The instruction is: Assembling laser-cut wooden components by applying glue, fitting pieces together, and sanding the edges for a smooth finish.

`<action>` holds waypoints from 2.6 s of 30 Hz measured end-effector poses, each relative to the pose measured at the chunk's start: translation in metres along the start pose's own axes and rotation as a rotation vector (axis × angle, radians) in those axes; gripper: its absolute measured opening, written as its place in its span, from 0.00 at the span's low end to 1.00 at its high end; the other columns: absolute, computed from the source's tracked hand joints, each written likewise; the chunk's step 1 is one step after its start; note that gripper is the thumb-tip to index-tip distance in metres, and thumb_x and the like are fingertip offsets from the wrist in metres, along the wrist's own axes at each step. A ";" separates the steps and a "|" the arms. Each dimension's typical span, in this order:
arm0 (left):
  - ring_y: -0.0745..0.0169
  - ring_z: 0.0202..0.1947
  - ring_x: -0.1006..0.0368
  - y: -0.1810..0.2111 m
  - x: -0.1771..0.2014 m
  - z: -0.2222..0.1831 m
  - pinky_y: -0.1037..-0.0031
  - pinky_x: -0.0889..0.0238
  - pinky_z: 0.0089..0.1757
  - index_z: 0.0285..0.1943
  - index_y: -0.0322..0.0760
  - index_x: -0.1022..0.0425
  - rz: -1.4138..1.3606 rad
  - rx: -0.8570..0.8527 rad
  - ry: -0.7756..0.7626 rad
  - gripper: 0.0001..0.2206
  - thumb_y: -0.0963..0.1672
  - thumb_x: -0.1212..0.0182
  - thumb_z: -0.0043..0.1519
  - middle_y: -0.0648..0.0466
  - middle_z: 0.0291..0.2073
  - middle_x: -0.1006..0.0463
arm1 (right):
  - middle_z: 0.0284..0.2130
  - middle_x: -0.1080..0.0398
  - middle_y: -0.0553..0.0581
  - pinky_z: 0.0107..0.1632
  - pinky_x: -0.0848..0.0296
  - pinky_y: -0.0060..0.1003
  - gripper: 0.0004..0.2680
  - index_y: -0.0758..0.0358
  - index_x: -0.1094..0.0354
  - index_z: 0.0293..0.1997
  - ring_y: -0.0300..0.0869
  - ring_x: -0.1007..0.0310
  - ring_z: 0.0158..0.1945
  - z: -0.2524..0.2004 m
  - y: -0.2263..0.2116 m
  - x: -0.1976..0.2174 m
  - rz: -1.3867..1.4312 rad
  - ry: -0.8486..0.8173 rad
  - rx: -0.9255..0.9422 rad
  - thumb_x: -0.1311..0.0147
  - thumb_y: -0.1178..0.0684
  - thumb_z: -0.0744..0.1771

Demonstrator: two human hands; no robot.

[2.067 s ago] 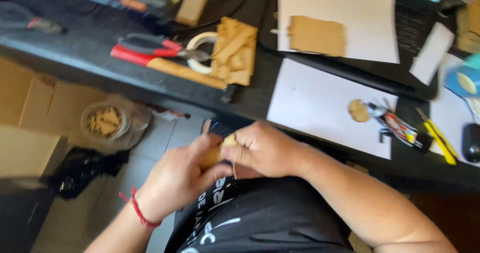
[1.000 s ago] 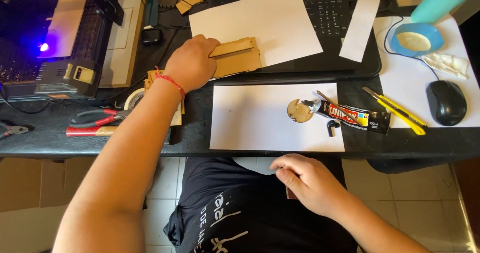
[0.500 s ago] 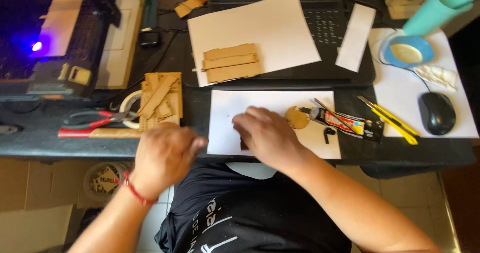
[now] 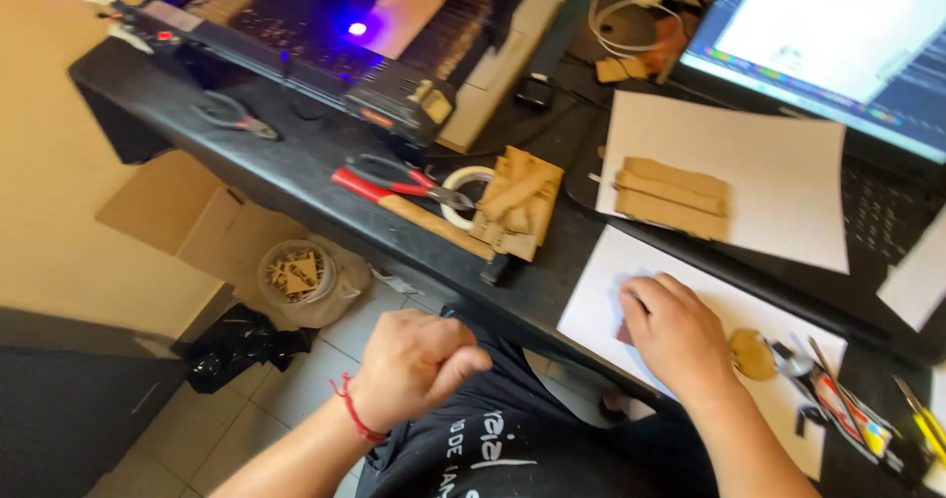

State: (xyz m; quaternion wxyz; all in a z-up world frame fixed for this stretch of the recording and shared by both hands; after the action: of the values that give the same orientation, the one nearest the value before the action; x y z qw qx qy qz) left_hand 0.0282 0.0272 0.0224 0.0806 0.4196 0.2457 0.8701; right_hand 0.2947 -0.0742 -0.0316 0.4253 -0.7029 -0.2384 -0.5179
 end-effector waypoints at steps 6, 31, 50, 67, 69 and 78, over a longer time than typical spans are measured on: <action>0.61 0.16 0.38 0.025 0.018 0.009 0.71 0.49 0.25 0.29 0.42 0.33 -0.115 -0.078 0.224 0.23 0.58 0.57 0.66 0.60 0.17 0.37 | 0.44 0.25 0.44 0.52 0.30 0.43 0.09 0.49 0.28 0.45 0.43 0.29 0.51 -0.002 -0.002 0.003 -0.067 -0.031 -0.049 0.55 0.45 0.68; 0.51 0.47 0.23 -0.020 0.012 0.017 0.49 0.47 0.58 0.37 0.43 0.22 0.096 0.085 0.037 0.16 0.55 0.43 0.63 0.52 0.41 0.19 | 0.38 0.26 0.53 0.51 0.25 0.40 0.12 0.51 0.27 0.51 0.46 0.23 0.46 -0.004 -0.010 0.004 -0.139 0.075 0.033 0.52 0.42 0.68; 0.52 0.35 0.21 -0.134 -0.050 0.135 0.61 0.30 0.37 0.41 0.45 0.21 0.430 0.509 -0.368 0.15 0.53 0.33 0.53 0.55 0.30 0.22 | 0.15 0.25 0.56 0.35 0.25 0.38 0.06 0.52 0.24 0.43 0.47 0.24 0.22 -0.024 -0.034 0.022 0.438 -0.001 -0.021 0.48 0.52 0.67; 0.60 0.29 0.24 -0.037 -0.034 0.083 0.72 0.33 0.33 0.38 0.38 0.25 -0.634 0.453 -0.414 0.07 0.44 0.33 0.58 0.52 0.23 0.21 | 0.09 0.35 0.52 0.30 0.31 0.27 0.14 0.62 0.27 0.24 0.35 0.35 0.16 -0.010 -0.089 0.018 1.042 -0.057 0.286 0.47 0.47 0.68; 0.55 0.31 0.21 -0.019 -0.017 0.084 0.67 0.31 0.33 0.43 0.35 0.24 -0.537 0.379 -0.392 0.08 0.43 0.35 0.58 0.49 0.25 0.19 | 0.12 0.31 0.53 0.33 0.29 0.29 0.14 0.60 0.26 0.21 0.37 0.33 0.18 -0.011 -0.089 0.015 0.940 -0.025 0.316 0.46 0.49 0.68; 0.67 0.26 0.25 -0.029 -0.039 0.058 0.77 0.31 0.32 0.36 0.38 0.18 -0.708 0.421 -0.378 0.05 0.44 0.32 0.58 0.54 0.22 0.19 | 0.20 0.26 0.56 0.40 0.25 0.35 0.10 0.65 0.25 0.24 0.39 0.27 0.28 -0.027 -0.085 0.002 0.972 -0.051 0.403 0.44 0.56 0.67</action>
State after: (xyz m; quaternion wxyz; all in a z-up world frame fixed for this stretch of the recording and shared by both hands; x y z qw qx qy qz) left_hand 0.0959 0.0595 0.0118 0.3297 0.4684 0.5265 0.6282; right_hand 0.2152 -0.0531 0.0025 0.7375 -0.6488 0.0101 -0.1874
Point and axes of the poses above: each hand's wrist, its own z-axis towards the middle knuckle, its own x-axis out of the back of the hand, y = z × x, the point moved 7 cm from there along z, towards the middle knuckle
